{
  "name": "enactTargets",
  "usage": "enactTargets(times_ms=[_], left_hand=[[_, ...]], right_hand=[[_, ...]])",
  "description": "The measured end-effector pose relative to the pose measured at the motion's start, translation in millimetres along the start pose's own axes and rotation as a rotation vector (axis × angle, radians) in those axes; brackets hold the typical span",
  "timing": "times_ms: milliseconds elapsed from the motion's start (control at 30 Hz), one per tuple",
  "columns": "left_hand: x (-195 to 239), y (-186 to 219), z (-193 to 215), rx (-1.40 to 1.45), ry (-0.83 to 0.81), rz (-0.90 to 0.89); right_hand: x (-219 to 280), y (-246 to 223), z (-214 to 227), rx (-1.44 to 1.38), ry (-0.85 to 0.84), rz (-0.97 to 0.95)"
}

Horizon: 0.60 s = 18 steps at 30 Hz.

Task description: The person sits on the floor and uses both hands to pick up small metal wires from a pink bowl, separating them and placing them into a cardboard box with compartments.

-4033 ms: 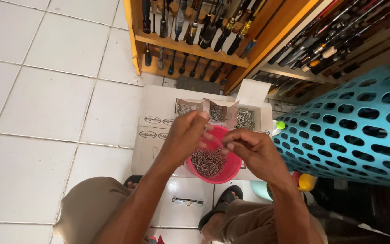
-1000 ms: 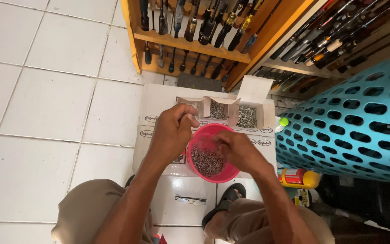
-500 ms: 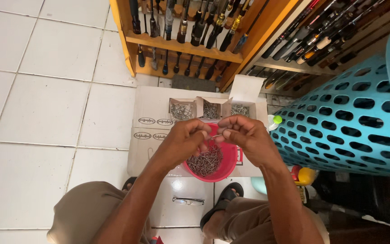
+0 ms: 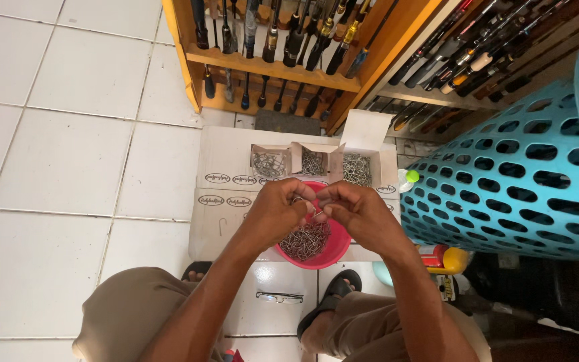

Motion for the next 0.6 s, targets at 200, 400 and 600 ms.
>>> enactTargets(times_ms=[200,400,600], left_hand=[[-3.6,0.3,6.5,0.008,0.066,-0.022],[-2.0,5.4,7.6,0.008,0.112,-0.030],[-6.0,-2.1,6.1,0.024,0.101,-0.015]], right_hand=[[3.0,-2.8,-1.9,0.082,-0.024,0.000],[3.6,-10.4,-4.1,0.057,0.037,-0.019],[0.3,-1.9,-7.6,-0.043,0.064,0.039]])
Point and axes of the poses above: each hand's wrist, its own x-axis away from the middle knuckle, its own z-axis out of the back of the hand, y = z × x, the point moved 9 cm from there along -x, towards the middle knuckle, and after that the axes turned 1 degree about z, right-handed, at the moved point
